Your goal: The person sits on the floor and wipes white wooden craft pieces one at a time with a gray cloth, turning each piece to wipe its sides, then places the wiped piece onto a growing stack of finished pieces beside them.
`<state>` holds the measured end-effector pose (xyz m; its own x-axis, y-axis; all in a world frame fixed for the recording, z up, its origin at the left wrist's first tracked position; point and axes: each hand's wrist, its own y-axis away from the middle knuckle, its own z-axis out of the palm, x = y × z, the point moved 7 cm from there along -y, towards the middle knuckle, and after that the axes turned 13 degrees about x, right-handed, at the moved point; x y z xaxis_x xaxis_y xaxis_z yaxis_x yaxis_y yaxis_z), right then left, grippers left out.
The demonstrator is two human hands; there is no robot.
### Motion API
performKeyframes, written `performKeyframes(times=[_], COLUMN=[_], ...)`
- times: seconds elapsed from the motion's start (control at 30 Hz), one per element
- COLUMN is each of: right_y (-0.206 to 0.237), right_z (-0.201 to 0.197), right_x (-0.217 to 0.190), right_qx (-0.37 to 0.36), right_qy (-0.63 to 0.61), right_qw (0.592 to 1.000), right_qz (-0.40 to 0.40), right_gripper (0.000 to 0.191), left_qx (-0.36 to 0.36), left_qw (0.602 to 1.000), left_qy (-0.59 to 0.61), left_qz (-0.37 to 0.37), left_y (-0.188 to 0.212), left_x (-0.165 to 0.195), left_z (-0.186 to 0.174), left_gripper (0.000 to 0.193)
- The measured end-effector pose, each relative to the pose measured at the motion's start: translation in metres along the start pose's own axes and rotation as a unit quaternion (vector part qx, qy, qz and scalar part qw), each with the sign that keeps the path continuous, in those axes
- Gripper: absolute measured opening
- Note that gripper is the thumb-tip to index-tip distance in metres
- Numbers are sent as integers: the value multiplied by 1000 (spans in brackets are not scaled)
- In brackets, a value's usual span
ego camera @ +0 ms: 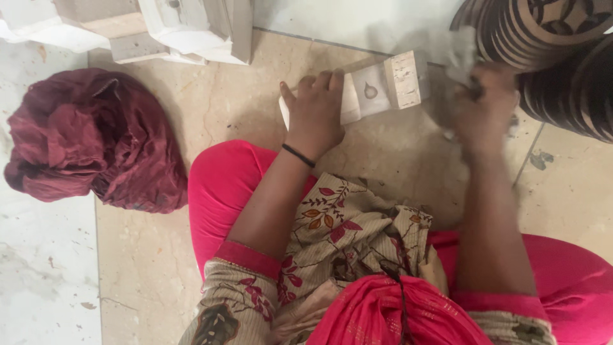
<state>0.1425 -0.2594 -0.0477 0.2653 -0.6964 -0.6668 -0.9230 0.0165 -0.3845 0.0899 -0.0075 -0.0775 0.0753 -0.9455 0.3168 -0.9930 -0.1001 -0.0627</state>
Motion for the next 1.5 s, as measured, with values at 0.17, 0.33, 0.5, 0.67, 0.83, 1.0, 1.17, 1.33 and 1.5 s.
performKeyframes(times=[0.17, 0.33, 0.5, 0.67, 0.83, 1.0, 1.17, 1.33, 1.5], right_y=[14, 23, 43, 43, 34, 41, 37, 1, 5], right_z=[46, 40, 26, 20, 28, 40, 42, -20, -29], right_x=[-26, 10, 23, 24, 3, -8, -13, -12, -51], right_qx=[-54, -199, -350, -321, -368, -327, -305, -103, -75], right_qy=[-159, -13, 109, 9, 206, 251, 163, 14, -413], right_qw=[979, 976, 909, 892, 906, 911, 938, 994, 894], right_qz=[-119, 92, 196, 318, 27, -2, 21, 32, 154], right_gripper=[54, 40, 33, 41, 74, 58, 30, 35, 35], left_qx=[-14, 34, 17, -25, 4, 129, 123, 87, 35], left_qw=[999, 998, 999, 998, 996, 968, 933, 883, 838], left_qy=[47, 61, -19, 27, 66, 210, 297, 360, 441], left_qz=[-2, -4, -42, -50, -55, -54, -161, -287, -320], left_y=[5, 4, 6, 12, 6, 14, 28, 46, 54], left_x=[2, 5, -12, -43, -32, -14, -34, -57, -72], left_z=[10, 5, 1, -8, -22, -64, -84, -77, -52], left_gripper=[70, 67, 106, 107, 105, 107, 113, 97, 56])
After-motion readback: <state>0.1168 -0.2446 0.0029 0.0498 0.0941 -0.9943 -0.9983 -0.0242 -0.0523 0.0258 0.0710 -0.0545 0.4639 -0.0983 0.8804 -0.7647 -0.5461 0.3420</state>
